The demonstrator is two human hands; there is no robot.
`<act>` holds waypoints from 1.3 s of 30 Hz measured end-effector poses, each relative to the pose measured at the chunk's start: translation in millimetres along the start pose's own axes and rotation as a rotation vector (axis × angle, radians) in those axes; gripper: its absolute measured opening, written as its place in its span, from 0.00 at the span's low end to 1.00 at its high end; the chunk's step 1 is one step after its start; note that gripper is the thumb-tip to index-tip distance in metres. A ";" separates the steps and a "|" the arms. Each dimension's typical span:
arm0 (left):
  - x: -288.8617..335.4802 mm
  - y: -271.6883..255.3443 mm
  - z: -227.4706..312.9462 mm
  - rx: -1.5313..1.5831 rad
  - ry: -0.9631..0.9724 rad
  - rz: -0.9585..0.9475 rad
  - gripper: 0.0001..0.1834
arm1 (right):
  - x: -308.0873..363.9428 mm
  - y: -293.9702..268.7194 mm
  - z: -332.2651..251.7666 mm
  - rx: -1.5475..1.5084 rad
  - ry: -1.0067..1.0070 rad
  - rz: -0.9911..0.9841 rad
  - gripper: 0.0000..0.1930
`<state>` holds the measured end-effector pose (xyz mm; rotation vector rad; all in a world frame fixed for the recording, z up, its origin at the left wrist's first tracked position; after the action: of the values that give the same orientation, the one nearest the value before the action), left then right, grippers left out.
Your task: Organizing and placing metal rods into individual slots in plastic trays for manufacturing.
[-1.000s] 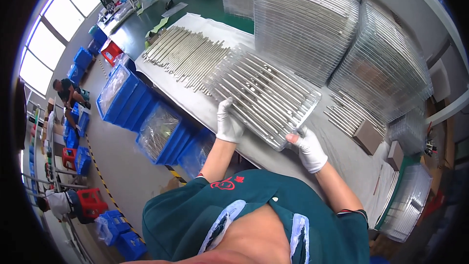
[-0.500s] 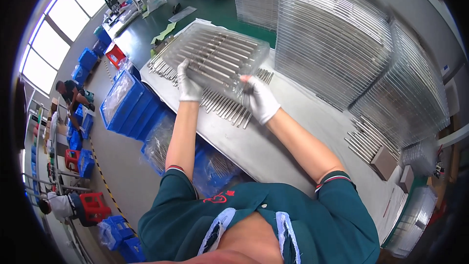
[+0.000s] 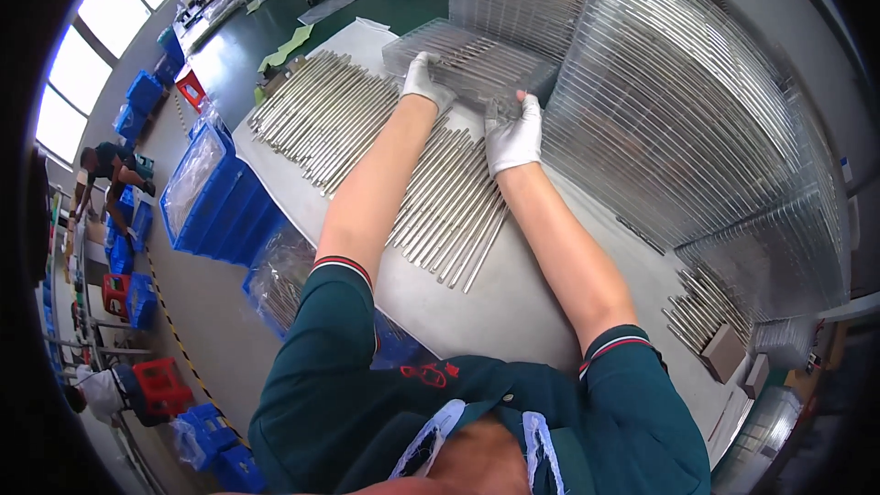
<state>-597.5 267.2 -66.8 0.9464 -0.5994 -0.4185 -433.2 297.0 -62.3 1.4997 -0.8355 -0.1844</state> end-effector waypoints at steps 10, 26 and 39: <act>9.5 -5.2 -15.1 -0.213 -0.038 0.046 0.11 | 10.5 -7.1 2.2 -0.037 0.015 0.010 0.16; 9.5 -9.8 -18.1 -0.383 0.081 0.103 0.19 | 213.6 -21.5 -2.0 1.178 0.329 -0.252 0.28; 28.7 5.8 10.7 -0.809 -0.044 -0.080 0.30 | 244.3 -79.8 -28.1 1.302 0.167 -0.091 0.23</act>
<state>-582.0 247.0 -48.8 0.1864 -0.3741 -0.6852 -211.4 165.8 -41.0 2.7086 -0.7566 0.5261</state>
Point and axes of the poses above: each hand's wrist, its own x-axis away from the middle knuckle, its own y-axis out of the palm, z = x × y, the point moved 10 cm from there along -x, towards the middle knuckle, and after that the axes turned 12 degrees about y, right-handed, at the moved point
